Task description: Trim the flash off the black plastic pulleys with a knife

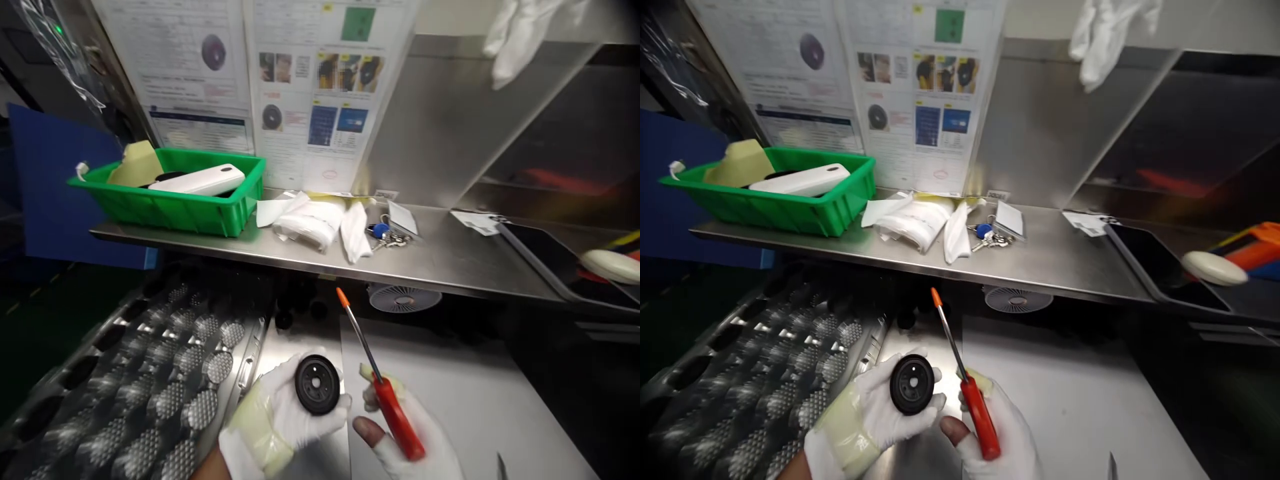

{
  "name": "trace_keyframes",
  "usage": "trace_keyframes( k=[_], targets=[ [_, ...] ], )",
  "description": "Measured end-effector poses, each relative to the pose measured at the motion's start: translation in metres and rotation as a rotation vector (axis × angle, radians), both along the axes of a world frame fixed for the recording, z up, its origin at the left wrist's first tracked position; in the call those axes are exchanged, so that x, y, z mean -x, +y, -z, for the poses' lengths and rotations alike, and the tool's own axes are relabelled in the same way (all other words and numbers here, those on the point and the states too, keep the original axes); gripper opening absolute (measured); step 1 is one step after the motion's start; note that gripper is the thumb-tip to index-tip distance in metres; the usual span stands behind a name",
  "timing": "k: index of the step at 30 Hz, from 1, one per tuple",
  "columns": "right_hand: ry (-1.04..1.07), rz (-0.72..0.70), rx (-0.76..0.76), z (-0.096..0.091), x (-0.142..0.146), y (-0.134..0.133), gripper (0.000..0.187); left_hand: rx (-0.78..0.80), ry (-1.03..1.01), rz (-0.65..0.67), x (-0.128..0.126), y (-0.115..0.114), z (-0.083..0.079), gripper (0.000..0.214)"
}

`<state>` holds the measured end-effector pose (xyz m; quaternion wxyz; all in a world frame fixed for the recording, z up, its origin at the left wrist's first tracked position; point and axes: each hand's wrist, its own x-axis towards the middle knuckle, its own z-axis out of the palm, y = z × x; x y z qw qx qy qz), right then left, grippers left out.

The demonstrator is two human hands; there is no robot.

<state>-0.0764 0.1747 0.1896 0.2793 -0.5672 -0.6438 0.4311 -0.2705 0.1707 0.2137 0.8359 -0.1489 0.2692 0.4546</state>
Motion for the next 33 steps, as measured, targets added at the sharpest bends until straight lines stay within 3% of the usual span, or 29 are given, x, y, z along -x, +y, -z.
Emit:
trace_keyframes(
  k=[3, 6, 11, 20, 27, 30, 33],
  targets=[
    [0.100, -0.077, -0.092, -0.031, -0.004, 0.007, 0.042, -0.056, -0.018, 0.046, -0.026, -0.013, -0.018, 0.029],
    [0.093, -0.148, -0.068, -0.060, -0.007, 0.006, 0.038, -0.129, -0.050, 0.042, -0.046, -0.029, -0.031, 0.034],
    [0.030, -0.252, -0.069, -0.087, -0.013, -0.002, 0.029, -0.139, -0.082, 0.019, -0.073, -0.051, -0.042, 0.038],
    [0.028, -0.186, -0.192, -0.093, -0.039, -0.018, 0.033, -0.263, -0.050, 0.023, -0.106, -0.067, -0.060, 0.031],
    [0.160, -0.159, -0.393, -0.084, -0.052, -0.024, 0.009, -0.335, 0.009, 0.090, -0.112, -0.065, -0.053, 0.033],
    [0.206, -0.152, -0.390, -0.082, -0.054, -0.026, 0.007, -0.353, 0.015, 0.106, -0.113, -0.063, -0.047, 0.033],
    [0.247, -0.115, -0.343, -0.079, -0.057, -0.028, 0.005, -0.268, 0.004, 0.074, -0.113, -0.062, -0.046, 0.034]
  ],
)
